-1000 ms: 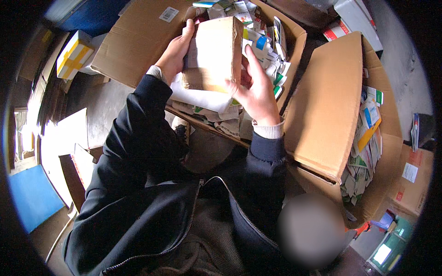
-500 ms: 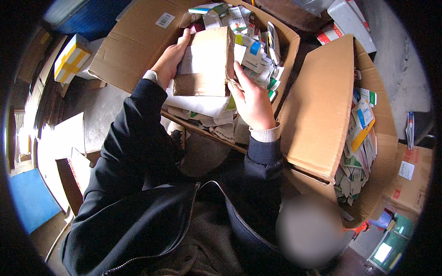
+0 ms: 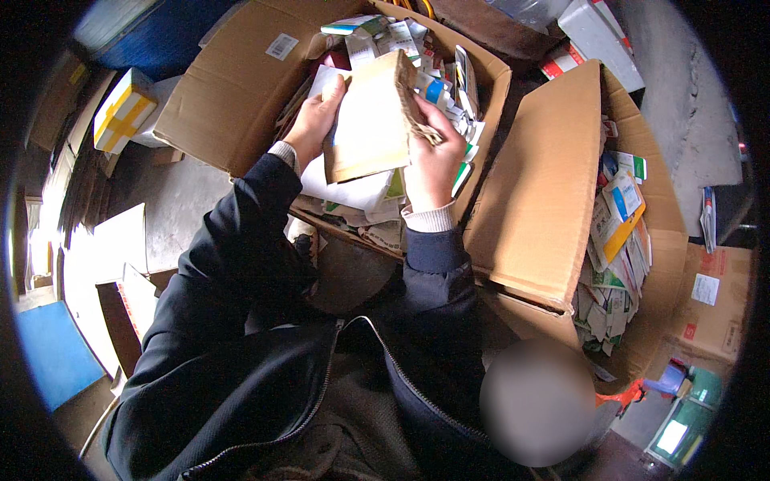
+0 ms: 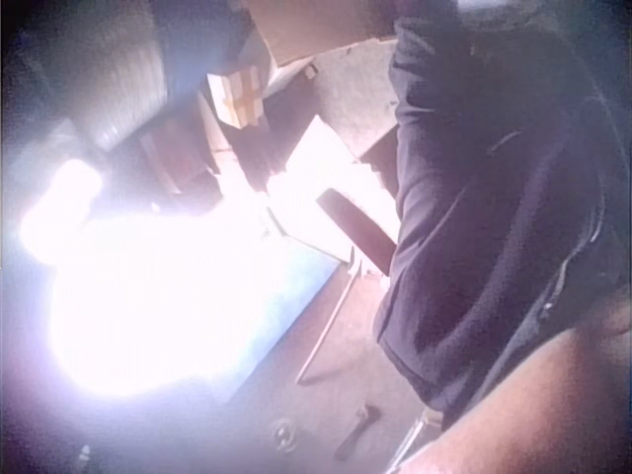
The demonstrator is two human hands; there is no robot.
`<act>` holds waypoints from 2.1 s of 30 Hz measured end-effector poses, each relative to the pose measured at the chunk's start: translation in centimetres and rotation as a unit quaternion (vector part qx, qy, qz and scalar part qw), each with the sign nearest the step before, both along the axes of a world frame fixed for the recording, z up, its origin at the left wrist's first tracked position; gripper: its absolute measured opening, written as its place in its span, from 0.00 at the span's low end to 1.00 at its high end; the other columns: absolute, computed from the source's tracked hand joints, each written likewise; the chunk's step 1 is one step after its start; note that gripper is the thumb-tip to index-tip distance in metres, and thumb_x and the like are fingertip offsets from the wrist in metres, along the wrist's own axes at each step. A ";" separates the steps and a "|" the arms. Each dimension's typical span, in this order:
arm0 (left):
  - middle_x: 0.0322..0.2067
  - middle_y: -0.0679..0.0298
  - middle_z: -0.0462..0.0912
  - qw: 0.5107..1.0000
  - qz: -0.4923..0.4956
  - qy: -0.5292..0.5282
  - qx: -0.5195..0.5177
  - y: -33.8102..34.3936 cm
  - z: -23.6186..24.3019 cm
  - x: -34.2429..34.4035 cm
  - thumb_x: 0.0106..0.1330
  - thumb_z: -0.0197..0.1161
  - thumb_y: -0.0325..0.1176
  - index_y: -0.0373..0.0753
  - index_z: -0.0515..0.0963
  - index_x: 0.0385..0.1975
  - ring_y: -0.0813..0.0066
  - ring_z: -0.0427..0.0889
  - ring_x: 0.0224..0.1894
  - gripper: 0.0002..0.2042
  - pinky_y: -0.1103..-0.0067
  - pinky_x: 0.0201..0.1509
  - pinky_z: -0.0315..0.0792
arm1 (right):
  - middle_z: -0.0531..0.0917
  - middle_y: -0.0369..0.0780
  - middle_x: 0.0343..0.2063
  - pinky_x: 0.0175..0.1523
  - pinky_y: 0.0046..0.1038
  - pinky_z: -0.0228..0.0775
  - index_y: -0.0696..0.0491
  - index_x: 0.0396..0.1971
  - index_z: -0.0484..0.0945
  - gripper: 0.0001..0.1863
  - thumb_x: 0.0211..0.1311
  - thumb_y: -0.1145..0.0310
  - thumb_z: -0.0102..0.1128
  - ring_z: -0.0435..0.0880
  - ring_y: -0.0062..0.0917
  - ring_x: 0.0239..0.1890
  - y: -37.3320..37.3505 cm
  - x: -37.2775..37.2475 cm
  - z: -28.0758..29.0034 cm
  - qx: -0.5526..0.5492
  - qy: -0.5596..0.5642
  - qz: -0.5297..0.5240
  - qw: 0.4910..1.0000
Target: The person opens and closes cardboard boxes, then sorts through small paper and cardboard items inside, picking them up, briefly inspecting them, and placing them back into the boxes. The person also moves a red plastic bag and shifts boxes around the floor.
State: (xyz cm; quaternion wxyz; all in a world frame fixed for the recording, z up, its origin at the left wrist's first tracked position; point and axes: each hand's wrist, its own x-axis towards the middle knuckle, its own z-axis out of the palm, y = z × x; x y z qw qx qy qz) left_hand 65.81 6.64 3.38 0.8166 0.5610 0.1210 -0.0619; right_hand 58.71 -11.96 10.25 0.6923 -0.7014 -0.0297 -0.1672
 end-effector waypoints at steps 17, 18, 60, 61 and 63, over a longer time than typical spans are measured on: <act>0.27 0.53 0.86 0.859 -0.020 -0.285 0.425 2.0 5.3 -0.9 0.56 0.76 0.54 0.29 0.84 0.34 0.69 0.85 0.28 0.28 0.72 0.36 0.80 | 0.76 0.50 0.57 0.64 0.37 0.64 0.57 0.62 0.70 0.25 0.73 0.56 0.53 0.75 0.35 0.59 -2.8 -1.9 -1.2 -0.092 0.038 0.020 0.995; 0.27 0.53 0.86 0.843 -0.016 -0.311 0.439 1.1 5.6 -1.2 0.55 0.76 0.54 0.30 0.84 0.33 0.67 0.86 0.28 0.27 0.72 0.36 0.80 | 0.81 0.50 0.51 0.58 0.35 0.69 0.56 0.58 0.74 0.24 0.74 0.52 0.53 0.80 0.35 0.52 -2.0 -0.8 -1.2 -0.165 0.036 -0.027 0.985; 0.42 0.61 0.89 0.908 0.024 -0.199 0.368 0.8 4.0 -2.9 0.68 0.68 0.32 0.34 0.84 0.48 0.77 0.84 0.43 0.13 0.78 0.52 0.77 | 0.84 0.34 0.36 0.46 0.24 0.73 0.56 0.44 0.81 0.16 0.63 0.62 0.71 0.80 0.17 0.37 -0.3 -2.0 -4.1 0.244 0.079 0.048 0.965; 0.46 0.61 0.88 0.918 0.062 -0.192 0.341 0.7 4.3 -3.0 0.69 0.67 0.32 0.36 0.84 0.49 0.76 0.84 0.47 0.12 0.77 0.55 0.76 | 0.83 0.33 0.37 0.48 0.24 0.72 0.56 0.45 0.81 0.17 0.64 0.60 0.71 0.79 0.17 0.39 -0.4 -1.8 -4.4 0.267 0.085 0.053 0.959; 0.49 0.61 0.84 0.930 0.064 -0.297 0.209 1.5 5.2 -3.4 0.74 0.61 0.30 0.34 0.80 0.53 0.73 0.82 0.51 0.12 0.78 0.56 0.75 | 0.80 0.32 0.34 0.43 0.25 0.69 0.55 0.41 0.80 0.16 0.68 0.56 0.66 0.77 0.19 0.38 -0.6 -2.0 -4.6 0.161 0.058 0.108 0.979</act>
